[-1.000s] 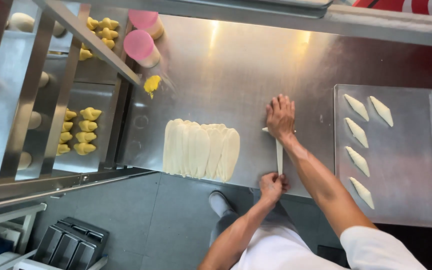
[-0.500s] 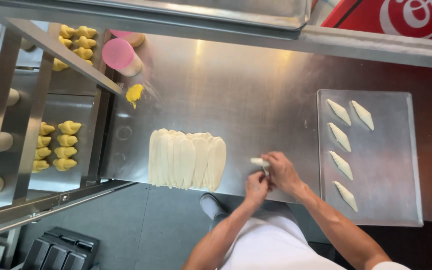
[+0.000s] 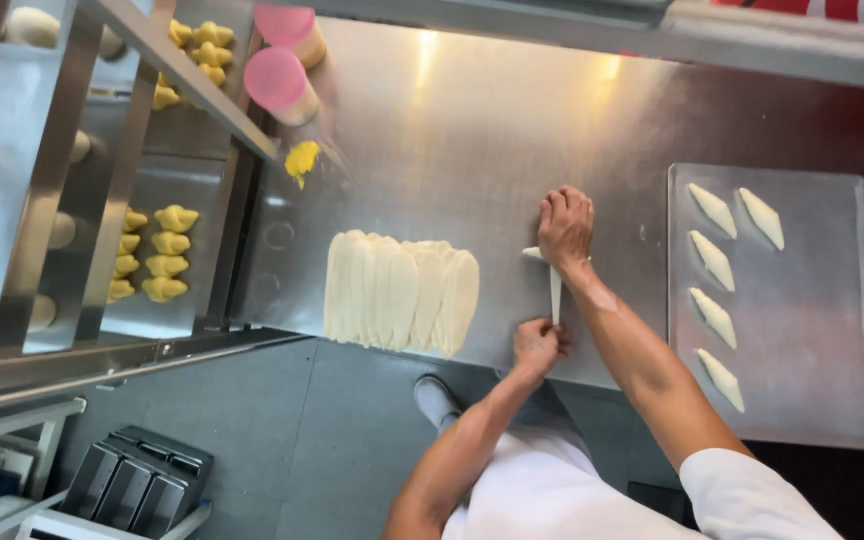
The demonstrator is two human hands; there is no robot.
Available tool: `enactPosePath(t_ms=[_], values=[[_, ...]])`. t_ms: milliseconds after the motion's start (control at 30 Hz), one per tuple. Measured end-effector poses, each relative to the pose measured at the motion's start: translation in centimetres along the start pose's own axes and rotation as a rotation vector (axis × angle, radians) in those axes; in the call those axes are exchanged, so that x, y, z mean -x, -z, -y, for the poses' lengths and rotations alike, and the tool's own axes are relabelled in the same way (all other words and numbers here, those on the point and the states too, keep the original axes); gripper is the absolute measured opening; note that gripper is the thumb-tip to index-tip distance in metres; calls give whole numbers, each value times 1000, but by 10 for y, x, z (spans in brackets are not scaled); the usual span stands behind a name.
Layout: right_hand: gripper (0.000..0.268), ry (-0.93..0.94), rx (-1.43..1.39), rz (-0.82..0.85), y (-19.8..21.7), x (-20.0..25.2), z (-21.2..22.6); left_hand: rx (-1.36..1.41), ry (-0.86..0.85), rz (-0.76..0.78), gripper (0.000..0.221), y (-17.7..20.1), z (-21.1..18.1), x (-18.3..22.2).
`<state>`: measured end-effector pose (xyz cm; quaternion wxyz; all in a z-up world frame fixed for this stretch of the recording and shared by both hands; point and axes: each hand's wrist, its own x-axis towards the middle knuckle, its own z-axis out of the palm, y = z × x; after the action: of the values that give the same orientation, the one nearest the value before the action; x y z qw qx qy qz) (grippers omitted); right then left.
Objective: Shaping pre-cut dough strips into pointed rolls and arranging them on a baking tray in a bakery.
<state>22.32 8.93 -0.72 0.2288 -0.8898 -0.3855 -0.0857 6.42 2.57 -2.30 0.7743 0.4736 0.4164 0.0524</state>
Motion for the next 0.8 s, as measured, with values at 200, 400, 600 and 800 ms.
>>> enactPosePath(t_ms=[200,400,600,800], values=[[43,71,51,97,32,83,35,-112,-10,9,17,13,-4,30],[41,244,-67,315,75,140,21,-452,-31,3,17,22,18,12],[35,75,-281,480,87,107,-17,-265,19,3,12,6,-31,7],[27,55,-206,267,63,80,-22,-340,-70,-279,11,-13,-41,-25]])
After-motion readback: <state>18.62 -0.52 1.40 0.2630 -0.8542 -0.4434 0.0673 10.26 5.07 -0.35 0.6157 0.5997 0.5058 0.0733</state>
